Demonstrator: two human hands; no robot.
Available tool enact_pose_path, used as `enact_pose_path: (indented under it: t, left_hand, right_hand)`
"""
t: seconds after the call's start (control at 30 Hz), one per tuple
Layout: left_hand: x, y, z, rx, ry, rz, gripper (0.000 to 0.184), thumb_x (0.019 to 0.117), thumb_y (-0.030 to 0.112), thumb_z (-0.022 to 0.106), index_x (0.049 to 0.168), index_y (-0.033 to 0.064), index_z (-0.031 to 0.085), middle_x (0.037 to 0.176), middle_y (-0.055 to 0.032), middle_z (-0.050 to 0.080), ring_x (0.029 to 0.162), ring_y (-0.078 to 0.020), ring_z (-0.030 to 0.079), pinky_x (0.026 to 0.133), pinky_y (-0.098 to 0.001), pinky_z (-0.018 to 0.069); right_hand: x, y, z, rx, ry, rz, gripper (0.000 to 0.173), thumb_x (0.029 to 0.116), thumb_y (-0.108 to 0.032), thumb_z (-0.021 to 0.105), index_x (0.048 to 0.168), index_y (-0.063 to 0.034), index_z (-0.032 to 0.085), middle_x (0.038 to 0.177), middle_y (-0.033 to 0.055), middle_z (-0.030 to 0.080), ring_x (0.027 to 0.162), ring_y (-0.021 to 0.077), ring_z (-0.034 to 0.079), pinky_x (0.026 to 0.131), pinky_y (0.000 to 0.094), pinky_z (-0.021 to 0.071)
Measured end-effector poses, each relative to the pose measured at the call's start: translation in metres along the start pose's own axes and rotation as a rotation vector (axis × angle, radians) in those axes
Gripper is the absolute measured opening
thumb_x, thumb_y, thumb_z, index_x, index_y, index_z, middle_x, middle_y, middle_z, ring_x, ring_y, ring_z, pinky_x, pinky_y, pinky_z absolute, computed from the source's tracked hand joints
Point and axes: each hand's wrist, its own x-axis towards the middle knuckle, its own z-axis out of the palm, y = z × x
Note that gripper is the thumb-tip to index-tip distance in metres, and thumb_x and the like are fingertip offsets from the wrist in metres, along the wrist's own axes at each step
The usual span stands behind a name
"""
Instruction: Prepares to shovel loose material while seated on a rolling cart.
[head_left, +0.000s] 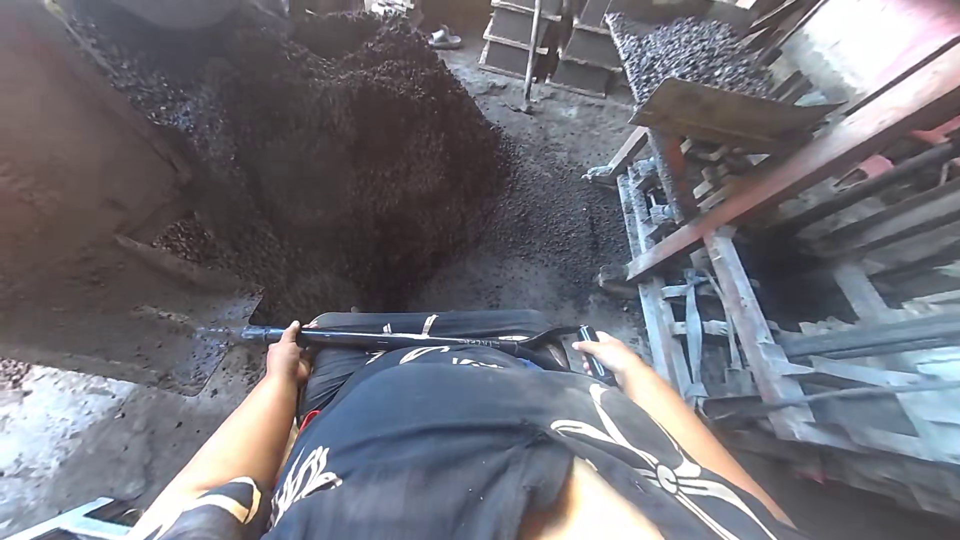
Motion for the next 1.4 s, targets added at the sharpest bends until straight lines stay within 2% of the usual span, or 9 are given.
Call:
enact_pose_path:
  t: [0.13,0.33,0.6,0.73,0.93,1.0,1.1,1.23,1.4]
  left_hand:
    - [0.0,0.001,0.002,-0.012,-0.008,0.002,0.023,0.1091,0.02,0.049,0.123,0.0011,0.051,0.098,-0.0107,0.068,0.086,-0.0178,0.07,0.076,-0.0351,0.0592]
    - [0.003,0.0,0.006,-0.003,-0.028,0.01,0.026,0.1098,0.02,0.047,0.125,0.0,0.049,0.099,-0.0105,0.068,0.088,-0.0172,0.07,0.078,-0.0352,0.0593]
    - [0.005,0.0,0.008,-0.017,-0.04,0.014,0.022,0.1096,0.02,0.048,0.119,0.001,0.051,0.094,-0.0088,0.068,0.084,-0.0163,0.07,0.076,-0.0346,0.0599]
    - [0.004,-0.002,0.005,0.0,-0.077,0.034,0.024,0.1095,0.022,0.047,0.123,0.002,0.051,0.098,-0.0078,0.068,0.087,-0.0156,0.069,0.078,-0.0348,0.0598]
    - [-0.007,0.0,0.001,0.014,-0.095,0.058,0.018,0.1105,0.022,0.043,0.115,0.0066,0.052,0.092,-0.0017,0.067,0.083,-0.0105,0.069,0.076,-0.0308,0.0599]
    - [-0.007,0.0,-0.001,0.008,-0.087,0.068,0.017,0.1105,0.022,0.043,0.112,0.0079,0.052,0.089,-0.0003,0.067,0.081,-0.0096,0.069,0.075,-0.03,0.0606]
    - [-0.007,-0.002,-0.007,-0.018,-0.079,0.083,0.016,0.1104,0.02,0.043,0.111,0.0077,0.052,0.088,-0.0003,0.066,0.08,-0.0093,0.069,0.075,-0.0298,0.0606]
    - [-0.009,0.0,-0.013,-0.04,-0.079,0.079,0.017,0.1113,0.022,0.04,0.107,0.0097,0.051,0.085,0.0013,0.066,0.079,-0.0079,0.069,0.074,-0.0287,0.0602]
    - [-0.017,0.004,-0.017,-0.033,-0.062,0.09,0.018,0.1118,0.021,0.036,0.107,0.0102,0.049,0.086,0.0022,0.063,0.079,-0.0061,0.067,0.075,-0.0276,0.0588]
  right_hand:
    - [0.004,0.003,0.0,0.016,-0.011,0.002,0.048,0.1009,-0.015,0.066,0.143,-0.0048,0.044,0.089,0.0099,0.056,0.059,0.0145,0.055,0.056,0.0296,0.0511]
    - [0.002,0.006,-0.002,0.025,0.004,-0.004,0.05,0.1008,-0.015,0.065,0.144,-0.0052,0.044,0.092,0.011,0.056,0.061,0.0153,0.055,0.057,0.0306,0.0511]
    - [0.003,0.01,-0.001,0.053,0.021,-0.002,0.052,0.1002,-0.015,0.067,0.146,-0.0071,0.044,0.096,0.0123,0.057,0.062,0.0159,0.055,0.057,0.032,0.051]
    - [0.003,0.01,-0.003,0.067,-0.006,-0.013,0.055,0.1002,-0.016,0.067,0.148,-0.007,0.041,0.096,0.0123,0.058,0.061,0.016,0.056,0.057,0.032,0.052]
    - [0.003,0.006,-0.004,0.092,-0.045,-0.02,0.057,0.0996,-0.016,0.068,0.148,-0.0065,0.041,0.101,0.0139,0.059,0.064,0.0167,0.057,0.059,0.0329,0.0524]
    - [0.005,0.003,-0.002,0.095,-0.054,-0.026,0.055,0.0994,-0.016,0.068,0.147,-0.0063,0.041,0.098,0.0127,0.059,0.062,0.016,0.057,0.059,0.0321,0.0525]
    - [0.008,0.0,0.0,0.095,-0.068,-0.024,0.056,0.0992,-0.016,0.068,0.147,-0.0077,0.041,0.096,0.0118,0.058,0.061,0.0155,0.056,0.058,0.0316,0.0521]
    - [0.013,-0.005,0.005,0.102,-0.083,-0.032,0.058,0.0981,-0.016,0.07,0.148,-0.0096,0.041,0.102,0.0132,0.059,0.064,0.0167,0.057,0.059,0.0327,0.0523]
    - [0.017,-0.012,0.01,0.095,-0.101,-0.057,0.06,0.0972,-0.016,0.071,0.148,-0.009,0.041,0.099,0.0134,0.059,0.064,0.0177,0.057,0.059,0.0336,0.0527]
